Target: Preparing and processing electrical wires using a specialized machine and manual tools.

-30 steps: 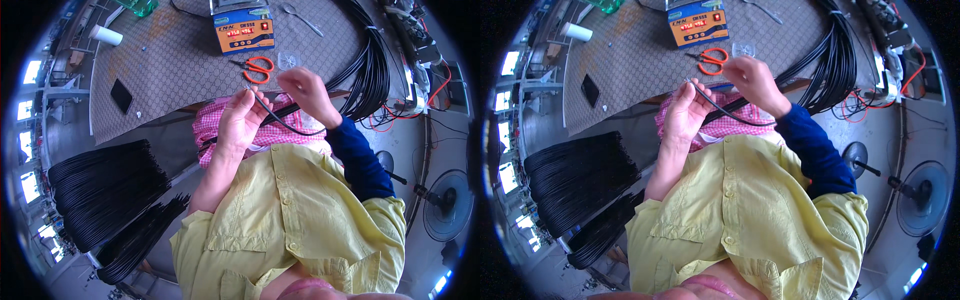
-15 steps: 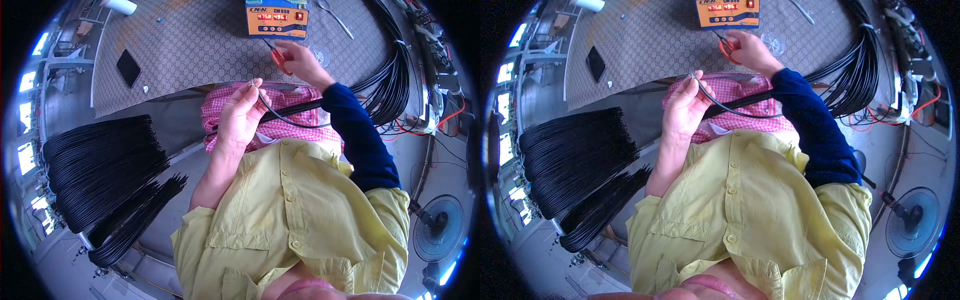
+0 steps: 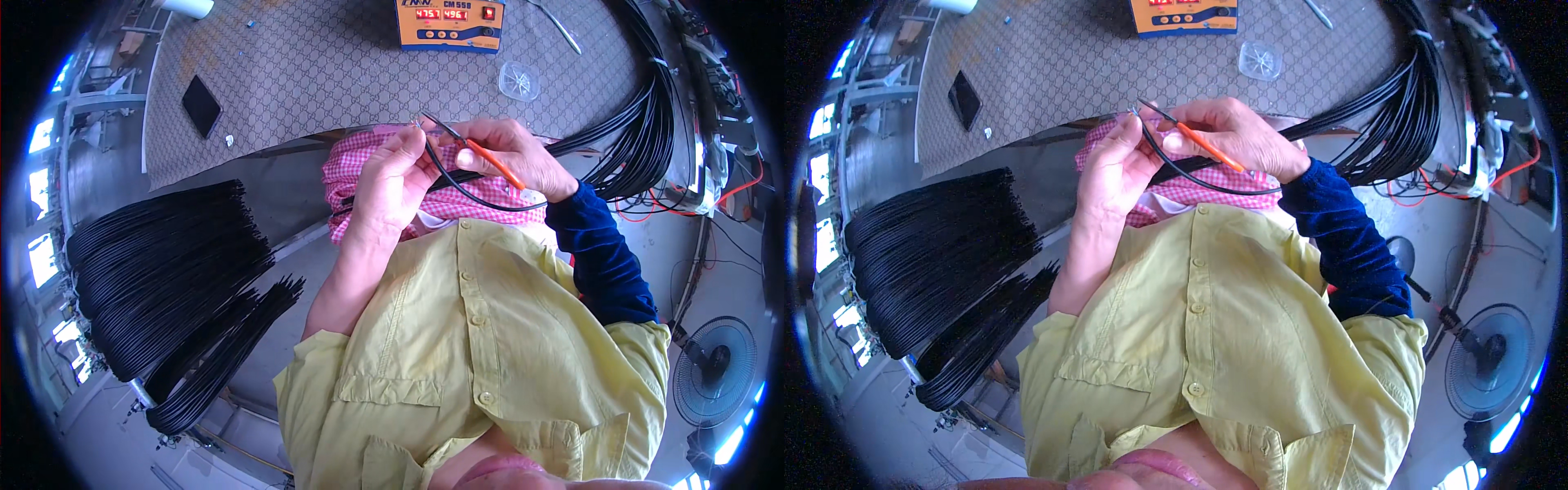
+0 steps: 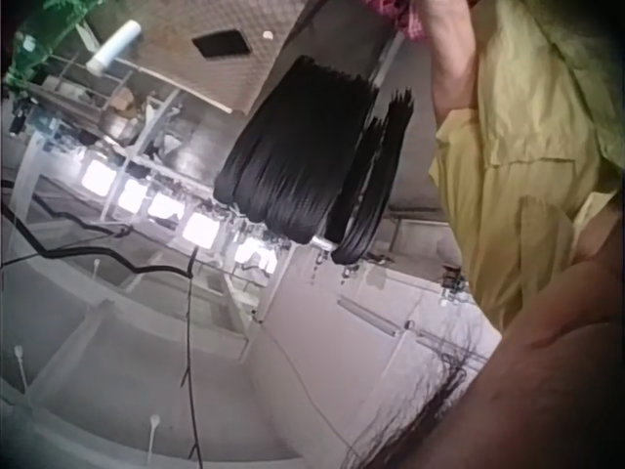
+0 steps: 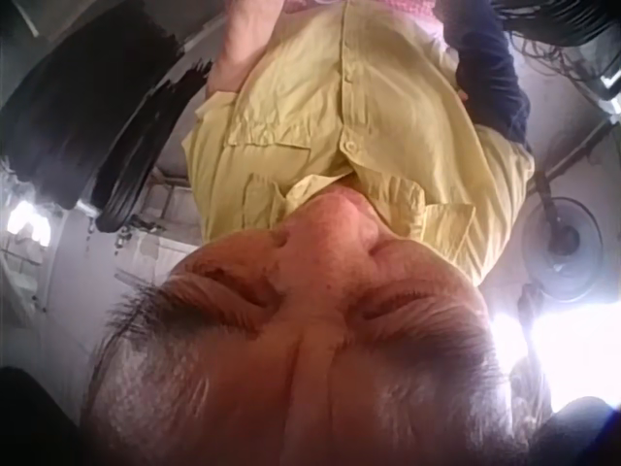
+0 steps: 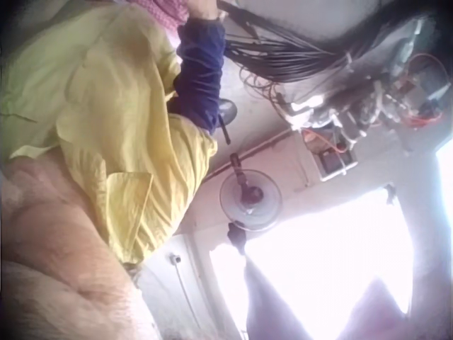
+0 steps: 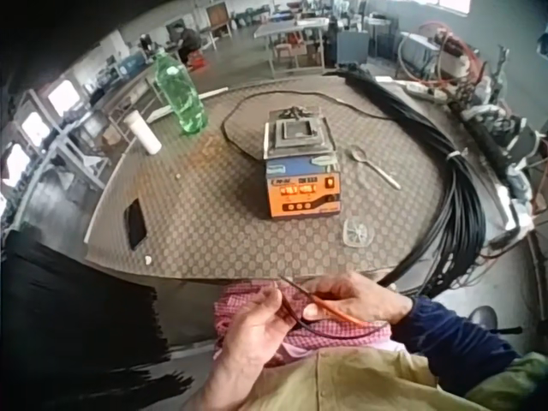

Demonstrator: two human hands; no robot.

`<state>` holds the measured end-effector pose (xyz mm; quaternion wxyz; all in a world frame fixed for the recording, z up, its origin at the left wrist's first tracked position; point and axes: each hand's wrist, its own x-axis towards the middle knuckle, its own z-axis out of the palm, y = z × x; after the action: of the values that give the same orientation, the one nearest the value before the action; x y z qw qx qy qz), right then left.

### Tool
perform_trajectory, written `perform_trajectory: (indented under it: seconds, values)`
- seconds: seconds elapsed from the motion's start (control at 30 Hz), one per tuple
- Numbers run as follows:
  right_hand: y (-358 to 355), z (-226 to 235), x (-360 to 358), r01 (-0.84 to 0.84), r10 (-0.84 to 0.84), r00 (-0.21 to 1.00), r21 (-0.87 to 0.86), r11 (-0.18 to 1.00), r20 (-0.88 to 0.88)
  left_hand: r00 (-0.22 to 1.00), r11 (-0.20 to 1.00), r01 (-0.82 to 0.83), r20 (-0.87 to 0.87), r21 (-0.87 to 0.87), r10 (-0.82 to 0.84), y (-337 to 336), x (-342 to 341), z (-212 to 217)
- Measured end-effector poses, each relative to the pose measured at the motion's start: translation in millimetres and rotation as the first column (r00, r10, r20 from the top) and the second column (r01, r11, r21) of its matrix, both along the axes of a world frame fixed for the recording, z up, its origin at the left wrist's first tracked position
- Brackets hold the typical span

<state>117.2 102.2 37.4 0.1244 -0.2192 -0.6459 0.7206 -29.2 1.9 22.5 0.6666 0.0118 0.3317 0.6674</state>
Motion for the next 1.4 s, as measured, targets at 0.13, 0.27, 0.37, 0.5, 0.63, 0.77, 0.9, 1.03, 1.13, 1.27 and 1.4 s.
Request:
perform_trajectory:
  seconds: [0.13,0.27,0.37,0.5,0.63,0.77,0.9,1.03,1.13,1.27,1.4]
  values:
    - [-0.2,-1.2,-0.7,-0.017,0.018,1.0,-0.048,0.999,0.008,1.0,1.0,0.012,0.015,-0.002,-0.012,0.2,0.0,2.0]
    - [1.4,2.9,0.8,-0.022,0.023,0.999,-0.023,0.999,0.04,1.0,1.0,-0.001,0.028,-0.022,0.001,1.4,1.4,3.4]
    - [1.4,-2.6,0.3,-0.017,0.018,1.0,-0.034,0.999,0.026,1.0,1.0,-0.008,0.029,-0.028,0.009,2.9,2.7,6.8]
    - [2.2,-1.6,-0.3,-0.02,0.021,0.999,-0.029,0.999,0.038,0.999,1.0,0.0,0.033,-0.015,0.001,3.4,2.0,6.4]
    - [3.0,-4.2,-1.5,-0.029,0.029,0.998,-0.007,1.0,0.053,0.999,1.0,0.008,0.054,0.009,-0.008,2.9,0.3,3.6]
    - [0.9,-4.9,-3.5,-0.006,0.007,1.0,-0.006,1.0,0.016,0.999,1.0,0.003,0.055,0.015,-0.003,2.6,-0.8,0.8]
    - [1.8,-11.6,-3.3,0.004,-0.005,1.0,0.096,0.995,0.01,0.999,1.0,-0.001,0.052,0.022,0.0,2.7,-0.3,0.1]
    - [5.3,-20.8,-3.6,0.078,-0.07,0.996,0.202,0.976,-0.049,0.995,0.995,0.055,0.08,0.089,-0.062,1.1,-6.2,-6.1]
    - [24.4,-27.3,-10.3,0.076,-0.22,0.966,0.663,0.744,0.137,0.998,0.994,0.042,0.034,0.103,-0.046,-1.0,-4.6,-5.7]
    - [42.6,-56.9,-26.2,-0.075,-0.362,0.904,0.919,0.387,0.227,0.999,0.994,0.041,-0.007,0.102,-0.041,-0.8,-2.7,-2.1]
    - [45.0,-55.8,-30.8,-0.124,-0.321,0.926,0.964,0.234,0.197,0.999,0.997,-0.01,-0.031,0.073,0.012,-2.0,-1.2,-3.7]
